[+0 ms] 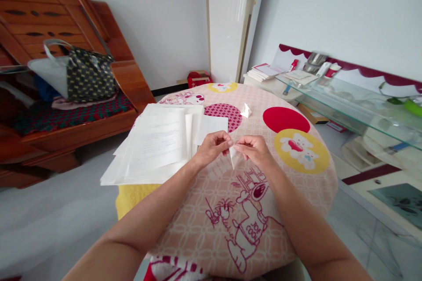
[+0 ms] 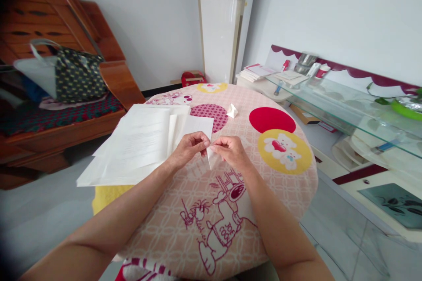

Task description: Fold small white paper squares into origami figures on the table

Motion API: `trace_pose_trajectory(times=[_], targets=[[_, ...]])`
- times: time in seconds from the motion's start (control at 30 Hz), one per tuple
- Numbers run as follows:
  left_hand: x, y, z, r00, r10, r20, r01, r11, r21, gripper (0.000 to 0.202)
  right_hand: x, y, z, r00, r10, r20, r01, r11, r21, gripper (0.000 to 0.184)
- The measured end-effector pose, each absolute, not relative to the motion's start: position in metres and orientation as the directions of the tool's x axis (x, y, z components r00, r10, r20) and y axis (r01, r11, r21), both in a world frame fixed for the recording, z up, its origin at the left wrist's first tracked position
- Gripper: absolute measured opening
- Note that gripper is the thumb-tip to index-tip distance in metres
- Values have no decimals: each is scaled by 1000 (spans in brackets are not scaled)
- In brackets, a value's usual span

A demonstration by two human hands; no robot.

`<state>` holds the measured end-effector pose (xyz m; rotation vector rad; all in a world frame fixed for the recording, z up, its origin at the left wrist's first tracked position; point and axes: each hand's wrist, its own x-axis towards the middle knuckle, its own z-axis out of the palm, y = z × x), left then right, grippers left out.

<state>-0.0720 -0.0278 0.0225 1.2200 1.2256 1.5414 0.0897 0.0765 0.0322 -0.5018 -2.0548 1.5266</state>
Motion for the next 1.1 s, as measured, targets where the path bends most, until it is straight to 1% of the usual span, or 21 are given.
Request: trace_pose_trajectory(times=[0.07, 0.13, 0.2, 0.27, 0.3, 0.37, 0.43, 0.5, 0.57, 0.67, 0.83, 0.9, 0.93, 1.0, 1.07, 1.1], targets=[[-76, -28, 22, -221, 956, 193, -59, -211, 976, 37, 91, 82, 31, -749, 625, 220, -23, 307, -951, 21], [-80, -27, 22, -243, 950, 196, -100, -225, 969, 36, 94, 91, 30, -659, 709, 251, -29, 309, -951, 23], [-85, -27, 21, -270, 941, 205, -136, -248, 959, 34, 97, 101, 29, -556, 791, 254, -30, 287, -958, 28], [-89, -26, 20, -295, 931, 214, -178, -274, 945, 33, 100, 108, 29, -506, 831, 231, -36, 248, -968, 32], [-90, -26, 20, -304, 928, 218, -196, -284, 939, 32, 101, 111, 29, -509, 836, 208, -47, 215, -976, 34], [-92, -26, 20, -318, 921, 225, -213, -301, 930, 30, 102, 112, 29, -568, 813, 129, -75, 105, -992, 38], [-93, -26, 19, -316, 920, 233, -199, -305, 931, 27, 101, 110, 27, -655, 754, 42, -94, -26, -995, 42], [-93, -27, 19, -294, 924, 246, -164, -302, 939, 26, 99, 108, 25, -713, 701, -8, -100, -112, -989, 42], [-93, -27, 19, -261, 929, 263, -107, -299, 948, 25, 97, 105, 22, -721, 693, -8, -119, -136, -984, 39], [-93, -28, 18, -235, 929, 285, -15, -297, 955, 25, 95, 103, 20, -692, 722, 25, -156, -115, -981, 36], [-94, -26, 14, -241, 917, 318, 97, -303, 948, 25, 95, 102, 22, -660, 745, 97, -150, -4, -989, 34], [-94, -26, 13, -241, 909, 340, 158, -309, 938, 24, 95, 103, 22, -650, 742, 161, -123, 107, -987, 32], [-94, -26, 13, -247, 902, 354, 197, -311, 930, 24, 96, 103, 23, -635, 742, 214, -93, 202, -975, 31], [-94, -27, 16, -280, 873, 398, 308, -311, 899, 22, 96, 102, 23, -584, 724, 367, -5, 448, -894, 29], [-92, -29, 19, -308, 829, 466, 455, -302, 838, 19, 96, 99, 25, -548, 651, 525, 75, 664, -744, 26], [-91, -30, 20, -306, 807, 504, 525, -298, 797, 17, 95, 96, 25, -541, 603, 586, 95, 736, -670, 25]])
